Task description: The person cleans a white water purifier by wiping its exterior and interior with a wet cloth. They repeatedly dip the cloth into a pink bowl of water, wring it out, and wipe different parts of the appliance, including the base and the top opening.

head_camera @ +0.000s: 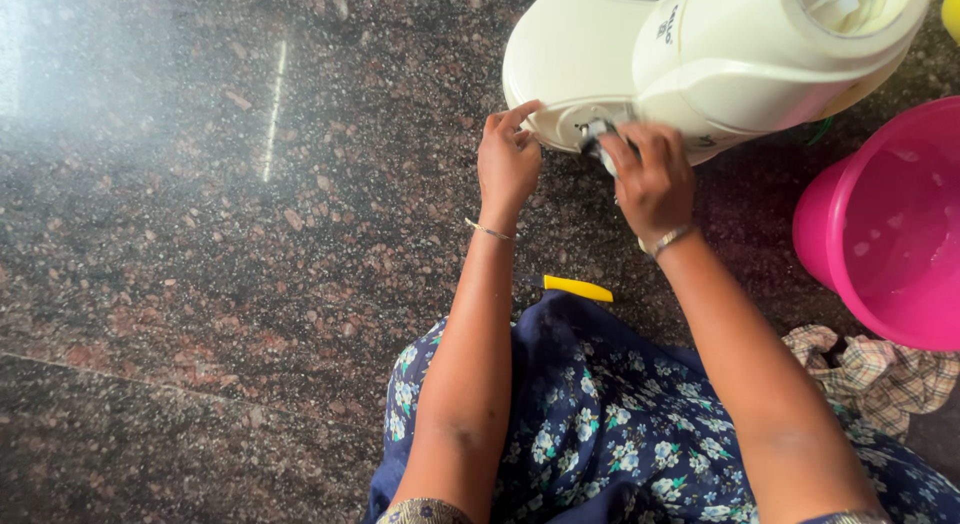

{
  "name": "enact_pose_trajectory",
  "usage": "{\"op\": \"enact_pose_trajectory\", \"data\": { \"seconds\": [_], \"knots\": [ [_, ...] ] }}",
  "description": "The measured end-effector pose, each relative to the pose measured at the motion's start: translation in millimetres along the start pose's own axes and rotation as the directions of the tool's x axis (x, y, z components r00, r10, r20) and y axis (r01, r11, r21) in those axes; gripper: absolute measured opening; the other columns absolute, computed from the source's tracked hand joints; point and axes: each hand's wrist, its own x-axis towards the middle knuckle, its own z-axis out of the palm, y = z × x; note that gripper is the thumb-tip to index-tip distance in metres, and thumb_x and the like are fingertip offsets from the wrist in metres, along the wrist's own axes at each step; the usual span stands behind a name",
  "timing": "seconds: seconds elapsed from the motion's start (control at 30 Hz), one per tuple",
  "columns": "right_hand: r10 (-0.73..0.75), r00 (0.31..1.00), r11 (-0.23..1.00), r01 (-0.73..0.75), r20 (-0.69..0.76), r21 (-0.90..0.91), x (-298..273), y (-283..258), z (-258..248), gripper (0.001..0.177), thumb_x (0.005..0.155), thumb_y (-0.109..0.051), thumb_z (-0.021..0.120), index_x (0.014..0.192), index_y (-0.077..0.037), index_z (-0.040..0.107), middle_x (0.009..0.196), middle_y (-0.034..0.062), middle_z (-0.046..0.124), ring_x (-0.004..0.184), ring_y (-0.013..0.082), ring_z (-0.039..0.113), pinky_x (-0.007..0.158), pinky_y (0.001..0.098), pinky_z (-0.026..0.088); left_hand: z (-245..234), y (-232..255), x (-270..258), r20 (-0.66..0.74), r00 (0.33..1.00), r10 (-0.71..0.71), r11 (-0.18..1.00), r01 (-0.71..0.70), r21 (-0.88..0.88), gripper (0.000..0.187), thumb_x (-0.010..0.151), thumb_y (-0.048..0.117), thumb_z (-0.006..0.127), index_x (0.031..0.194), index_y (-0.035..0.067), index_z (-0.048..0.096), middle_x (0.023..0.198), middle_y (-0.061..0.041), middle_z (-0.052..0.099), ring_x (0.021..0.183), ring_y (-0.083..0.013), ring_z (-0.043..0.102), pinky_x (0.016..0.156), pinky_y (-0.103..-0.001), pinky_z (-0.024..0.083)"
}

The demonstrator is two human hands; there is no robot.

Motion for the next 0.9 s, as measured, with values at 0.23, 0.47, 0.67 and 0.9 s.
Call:
{"op": "enact_pose_trajectory", "data": {
  "seconds": [0.23, 0.47, 0.67, 0.9],
  "knots": [
    [-0.135, 0.991, 0.990, 0.135, 0.025, -0.035, 42, 0, 30, 0.030, 0.103, -0.009, 0.069, 0.132, -0.009, 0.075, 0.151, 0.0105, 0.061, 0.143, 0.0292, 0.052, 0.112, 0.0420, 0.052, 2, -10, 2, -0.015, 0.999, 0.031, 0.999, -0.032, -0.040, 0.041, 0.091, 0.001, 0.062, 0.128, 0.016, 0.071, 0.128, -0.012, 0.064, 0.104, -0.0256, 0.076, 0.088, -0.033, 0.060],
    [-0.089, 0.996, 0.993, 0.088, 0.015, 0.076, -5, 12, 33, 0.015, 0.098, -0.004, 0.071, 0.112, -0.002, 0.077, 0.141, 0.0075, 0.067, 0.133, 0.0271, 0.061, 0.107, 0.0376, 0.055, 3, -17, 1, -0.021, 0.998, 0.067, 0.996, -0.068, -0.051, 0.048, 0.089, -0.004, 0.056, 0.128, 0.018, 0.072, 0.128, -0.012, 0.064, 0.103, -0.0226, 0.074, 0.092, -0.033, 0.058],
    [0.073, 0.994, 0.987, -0.084, 0.082, 0.137, -40, 4, 27, 0.005, 0.094, -0.002, 0.074, 0.099, -0.001, 0.074, 0.118, 0.0095, 0.071, 0.111, 0.0269, 0.065, 0.093, 0.0370, 0.057, -1, -13, 0, -0.021, 0.998, 0.067, 0.998, -0.067, -0.019, 0.051, 0.086, -0.006, 0.054, 0.126, 0.018, 0.074, 0.127, -0.012, 0.065, 0.109, -0.0250, 0.070, 0.096, -0.035, 0.056],
    [0.081, 0.984, 0.962, -0.118, 0.157, 0.248, -22, -20, 12, 0.013, 0.095, 0.001, 0.067, 0.099, -0.004, 0.079, 0.122, 0.0070, 0.072, 0.113, 0.0256, 0.068, 0.098, 0.0357, 0.058, 1, -19, 5, -0.005, 0.998, -0.059, 0.963, 0.056, -0.263, 0.038, 0.091, -0.001, 0.055, 0.121, 0.011, 0.075, 0.120, -0.010, 0.071, 0.101, -0.0179, 0.069, 0.088, -0.032, 0.055]
  ]
}}
